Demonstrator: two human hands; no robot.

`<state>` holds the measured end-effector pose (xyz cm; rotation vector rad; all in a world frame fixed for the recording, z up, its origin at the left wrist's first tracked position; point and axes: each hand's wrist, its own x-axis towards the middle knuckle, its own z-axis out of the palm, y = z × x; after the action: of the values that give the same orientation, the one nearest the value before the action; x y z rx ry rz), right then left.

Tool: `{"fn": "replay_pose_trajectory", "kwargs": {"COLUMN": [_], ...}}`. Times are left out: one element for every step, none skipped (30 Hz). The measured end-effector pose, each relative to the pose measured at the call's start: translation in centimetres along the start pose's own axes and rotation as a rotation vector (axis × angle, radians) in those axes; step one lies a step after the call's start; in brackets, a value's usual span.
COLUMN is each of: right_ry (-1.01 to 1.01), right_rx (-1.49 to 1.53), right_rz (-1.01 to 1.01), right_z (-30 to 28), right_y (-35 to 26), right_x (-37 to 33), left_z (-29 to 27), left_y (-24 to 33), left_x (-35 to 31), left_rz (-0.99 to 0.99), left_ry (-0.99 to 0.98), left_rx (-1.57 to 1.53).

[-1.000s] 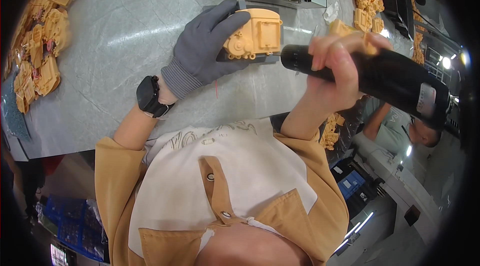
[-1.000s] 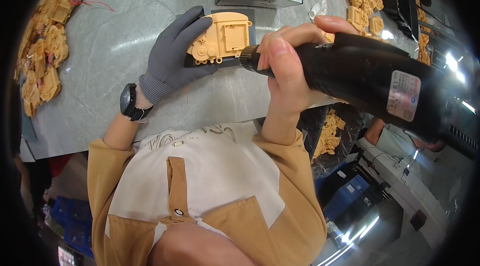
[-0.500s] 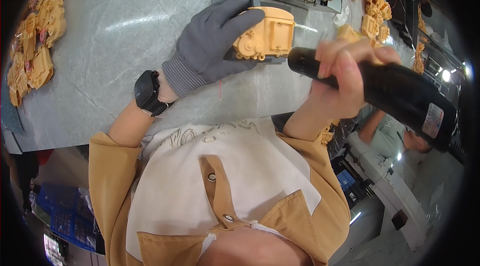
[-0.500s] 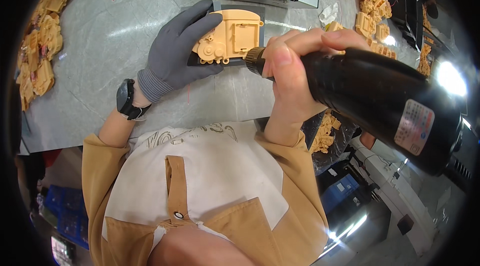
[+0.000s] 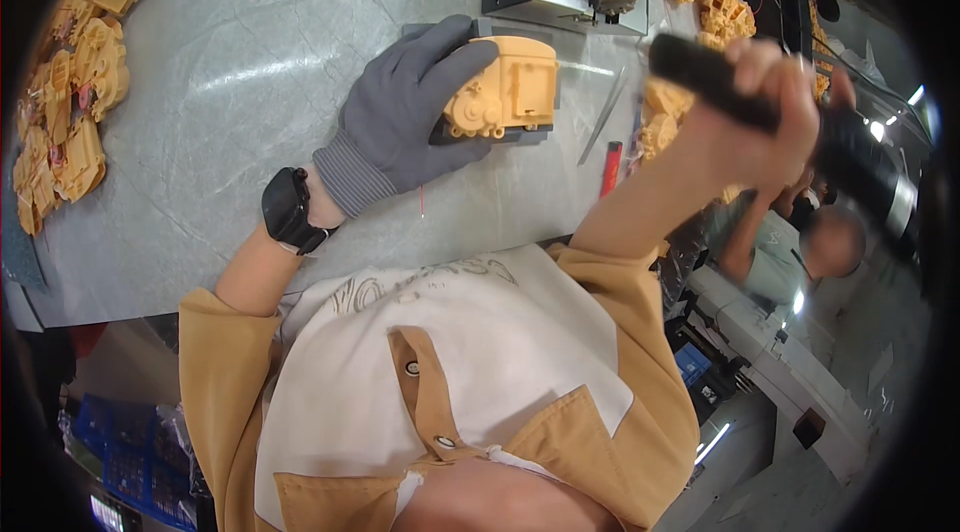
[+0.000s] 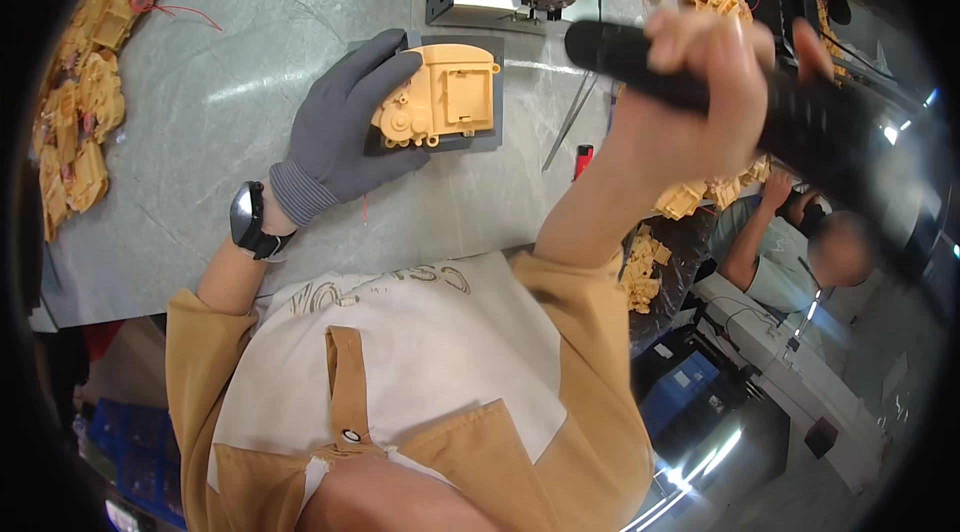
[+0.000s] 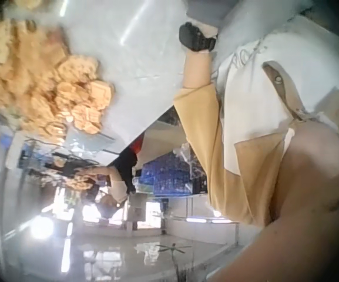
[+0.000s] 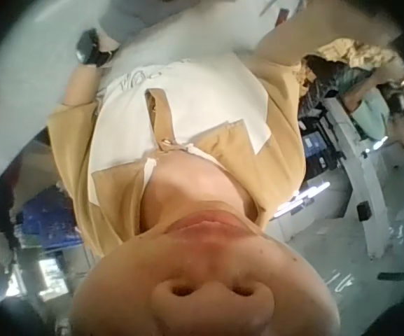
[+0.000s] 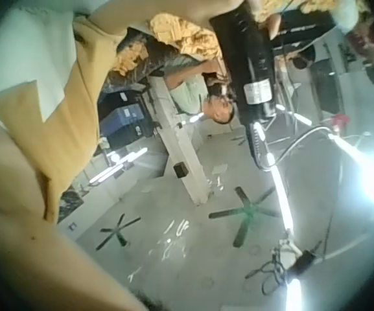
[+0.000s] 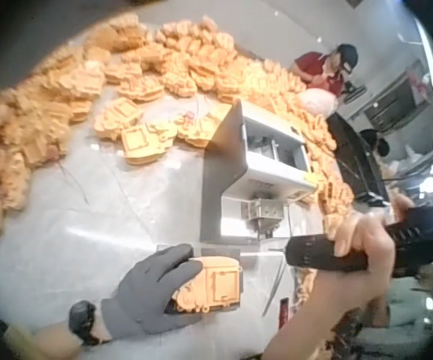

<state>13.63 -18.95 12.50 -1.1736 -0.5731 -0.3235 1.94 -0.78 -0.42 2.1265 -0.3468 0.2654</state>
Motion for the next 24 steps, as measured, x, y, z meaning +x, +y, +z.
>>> {"fn": "replay_pose_trajectory", "kwargs": {"right_ry": [0.124,0.096,0.092,0.087,0.086,0.087,0.087,0.065,0.044,0.022,0.009,-0.067,-0.111,-0.182,-0.194,-0.207,-0.171,-0.134,-0.099,-0.087,-0.076,-0.065,-0.065,-0.066], "right_rx": [-0.205,-0.359,-0.318,-0.278,-0.296,-0.315,-0.336,-0.306,-0.277,-0.248,-0.106,0.030,-0.015,0.094,0.070,0.047,0.033,0.019,0.007,0.000,-0.005,-0.010,-0.004,0.003], "right_rz": [0.047,-0.069,-0.083,-0.098,-0.085,-0.072,-0.059,-0.010,0.038,0.085,0.049,0.062,0.044,0.055,0.085,0.116,0.124,0.133,0.142,0.149,0.156,0.163,0.164,0.166], "right_z": [-0.2,1.0,1.4,1.6,1.9,2.2,2.2,2.0,1.5,1.2,1.3,1.6,1.8,1.8,2.2,3.0,3.6,4.2,4.6,4.8,4.9,5.1,5.1,5.2], "right_y": [0.9,1.7,2.6,3.2,3.7,4.1,4.2,4.0,3.4,2.7,1.6,0.5,-0.9,-1.6,-2.4,-2.8,-2.8,-2.7,-2.5,-2.4,-2.3,-2.3,-2.3,-2.4], "right_x": [1.2,1.8,2.0,2.1,2.0,1.9,1.9,1.7,1.5,0.9,-0.5,-1.7,-2.9,-3.9,-4.7,-5.6,-6.3,-7.2,-7.7,-7.9,-8.1,-8.2,-8.1,-8.1], "left_z": [-0.4,-0.6,-0.6,-0.6,-0.5,-0.4,-0.3,-0.4,-0.5,-0.4,-0.5,-0.3,-0.1,-0.1,0.1,0.3,0.4,0.5,0.5,0.6,0.6,0.6,0.6,0.7], "left_y": [0.2,0.1,-0.1,-0.2,-0.3,-0.3,-0.2,-0.2,-0.1,-0.1,-0.2,-0.4,-0.5,-0.5,-0.6,-0.6,-0.7,-0.8,-0.8,-0.8,-0.8,-0.7,-0.7,-0.7], "left_x": [0.1,0.5,0.6,0.6,0.4,0.4,0.6,0.6,0.5,0.3,0.6,0.5,0.5,0.6,0.6,0.4,0.5,0.5,0.5,0.6,0.6,0.6,0.6,0.5], "left_rz": [0.022,0.049,0.071,0.076,0.072,0.070,0.076,0.076,0.076,0.079,0.088,0.077,0.089,0.104,0.120,0.118,0.123,0.127,0.123,0.122,0.120,0.118,0.114,0.110], "left_ry": [-0.023,-0.044,-0.061,-0.063,-0.066,-0.070,-0.051,-0.034,-0.017,-0.023,-0.023,-0.016,0.003,0.012,0.021,0.024,0.037,0.050,0.049,0.047,0.046,0.042,0.041,0.040], "left_rx": [-0.014,-0.029,-0.036,-0.029,-0.023,-0.017,-0.022,-0.025,-0.028,-0.037,-0.045,-0.047,-0.031,-0.015,0.002,-0.001,0.003,0.008,0.003,-0.008,-0.017,-0.017,-0.014,-0.011]}}
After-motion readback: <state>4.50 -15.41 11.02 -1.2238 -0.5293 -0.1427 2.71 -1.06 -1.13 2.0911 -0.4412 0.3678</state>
